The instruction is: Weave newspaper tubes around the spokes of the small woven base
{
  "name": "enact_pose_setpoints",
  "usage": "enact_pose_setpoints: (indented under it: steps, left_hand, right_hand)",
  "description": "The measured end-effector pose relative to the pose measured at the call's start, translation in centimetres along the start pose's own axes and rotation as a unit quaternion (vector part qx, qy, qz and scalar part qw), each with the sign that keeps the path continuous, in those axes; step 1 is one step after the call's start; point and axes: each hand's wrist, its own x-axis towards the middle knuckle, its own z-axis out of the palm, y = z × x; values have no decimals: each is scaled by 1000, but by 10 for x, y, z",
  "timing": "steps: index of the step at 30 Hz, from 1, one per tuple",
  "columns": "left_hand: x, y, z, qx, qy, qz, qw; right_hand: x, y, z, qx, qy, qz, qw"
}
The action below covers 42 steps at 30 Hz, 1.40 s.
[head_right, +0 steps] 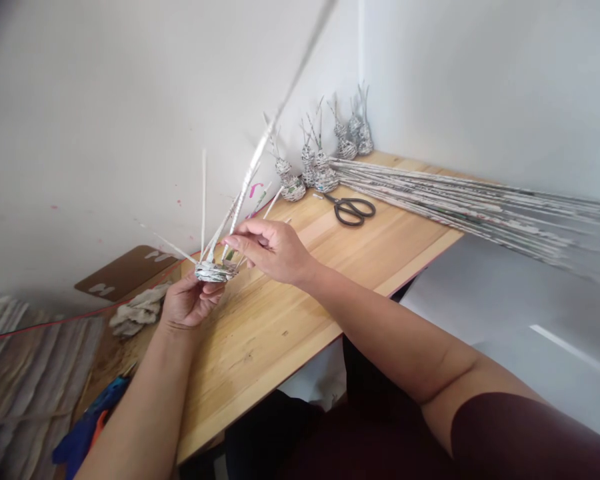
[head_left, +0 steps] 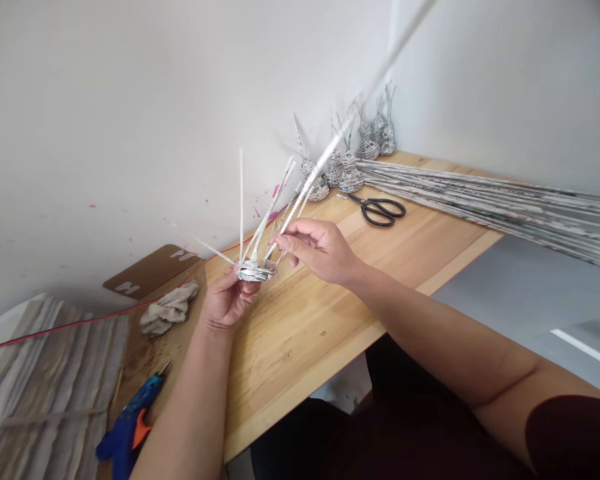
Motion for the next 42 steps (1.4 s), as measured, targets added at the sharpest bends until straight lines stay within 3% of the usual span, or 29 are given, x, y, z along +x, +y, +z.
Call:
enact_pose_setpoints:
  steps: [6,15,19,26,32,39,42]
  left_hand:
    - [1,-2,1,8,-14,-4,1000]
    - [-1,0,-1,11,4,24,1000]
    - [-1,0,-2,-9,3,64,998]
    - [-2,5,-2,-23,5,77,997]
    - [1,3,-5,-16,-33,38,999]
    - [1,2,1,-37,-55,35,997]
    - [1,2,2,-46,-58,40,997]
  right_hand:
    - [4,1,8,56,0,-16,998]
    - [15,-14,28,81,-34,28,996]
    - [21,-17,37,80,8,75,994]
    - [22,-13,44,187,48,173,966]
    - [19,-14,38,151,42,205,966]
    - [11,-15,38,70,52,176,981]
    - [10,-14,38,97,75,194,973]
